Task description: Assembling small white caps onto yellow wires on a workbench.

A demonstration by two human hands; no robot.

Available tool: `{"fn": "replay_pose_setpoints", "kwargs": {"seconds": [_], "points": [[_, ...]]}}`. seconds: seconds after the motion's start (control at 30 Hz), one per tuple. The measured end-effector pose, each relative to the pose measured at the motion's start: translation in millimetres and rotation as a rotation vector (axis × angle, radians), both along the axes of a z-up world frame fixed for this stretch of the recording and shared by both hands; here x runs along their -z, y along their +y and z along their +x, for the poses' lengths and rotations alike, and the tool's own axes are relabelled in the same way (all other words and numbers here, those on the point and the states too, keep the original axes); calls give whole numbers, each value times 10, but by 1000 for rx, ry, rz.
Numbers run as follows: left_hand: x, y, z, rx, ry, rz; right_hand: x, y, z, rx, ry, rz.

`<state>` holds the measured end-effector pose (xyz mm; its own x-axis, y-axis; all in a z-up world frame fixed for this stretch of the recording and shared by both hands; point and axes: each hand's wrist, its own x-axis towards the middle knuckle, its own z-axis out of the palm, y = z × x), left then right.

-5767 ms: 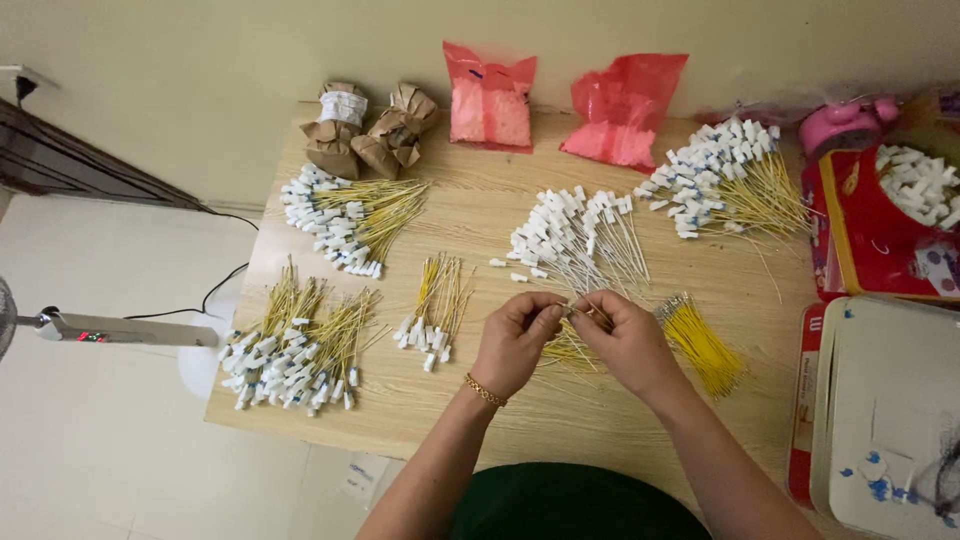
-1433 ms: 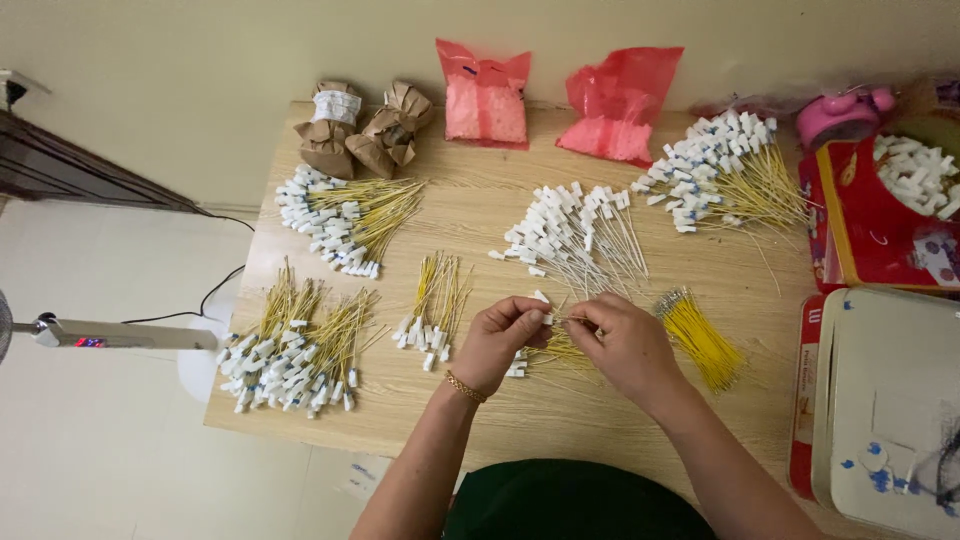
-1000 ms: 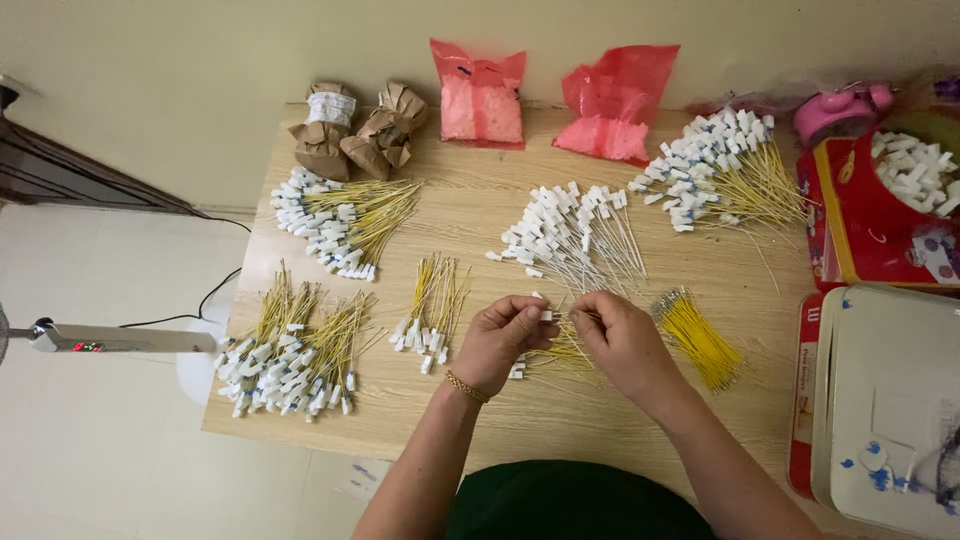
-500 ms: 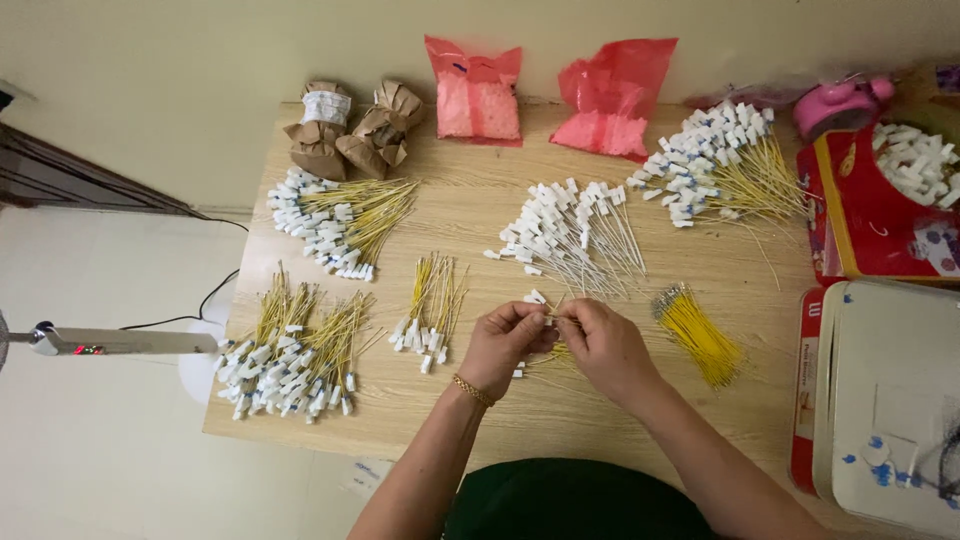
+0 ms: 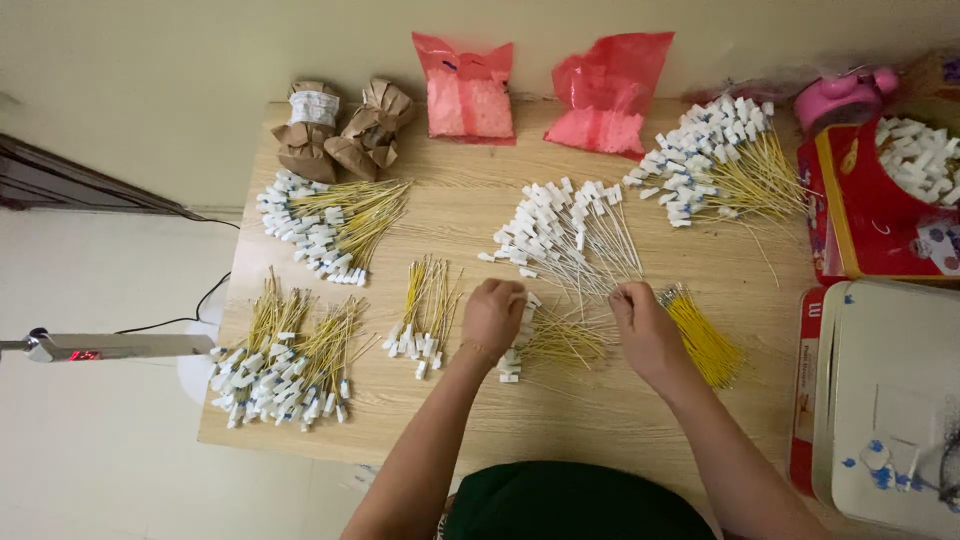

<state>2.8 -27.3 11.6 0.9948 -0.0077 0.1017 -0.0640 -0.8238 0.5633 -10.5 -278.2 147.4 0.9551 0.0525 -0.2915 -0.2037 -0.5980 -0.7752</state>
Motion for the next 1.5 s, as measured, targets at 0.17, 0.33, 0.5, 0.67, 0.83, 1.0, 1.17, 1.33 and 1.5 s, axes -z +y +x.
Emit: {"fn": "replay_pose_setpoints", "kwargs": {"seconds": [0.17,0.33,0.5,0.67,0.83,1.0,1.17,1.33,1.5], "points": [[176,-184,379,-25,83,186,106,36,-30,4,81,15],[61,-156,475,61,69,240,55,-46,6,-6,48,35],[137,-116,388,78,63,286,35,17,6,36,-63,130],[-748,-100,62,17,80,-250,-241,204,14,8,-164,186],[-1249,-213,-253,-109,162,-901,-394,349,-15,-135,-383,120],[-1287,-209,-431,-171,243,-1342,-459,391,-84,-193,-461,46],[-1343,-185,-532,-147,300,-1532,-610,389,-147,-227,-496,75],[-1346,-198,-567,-142,295,-1542,-498,374,-160,-244,-547,8],[-1262,-151,-552,-151,314,-1539,-678,370,-177,-253,-556,-57]]}}
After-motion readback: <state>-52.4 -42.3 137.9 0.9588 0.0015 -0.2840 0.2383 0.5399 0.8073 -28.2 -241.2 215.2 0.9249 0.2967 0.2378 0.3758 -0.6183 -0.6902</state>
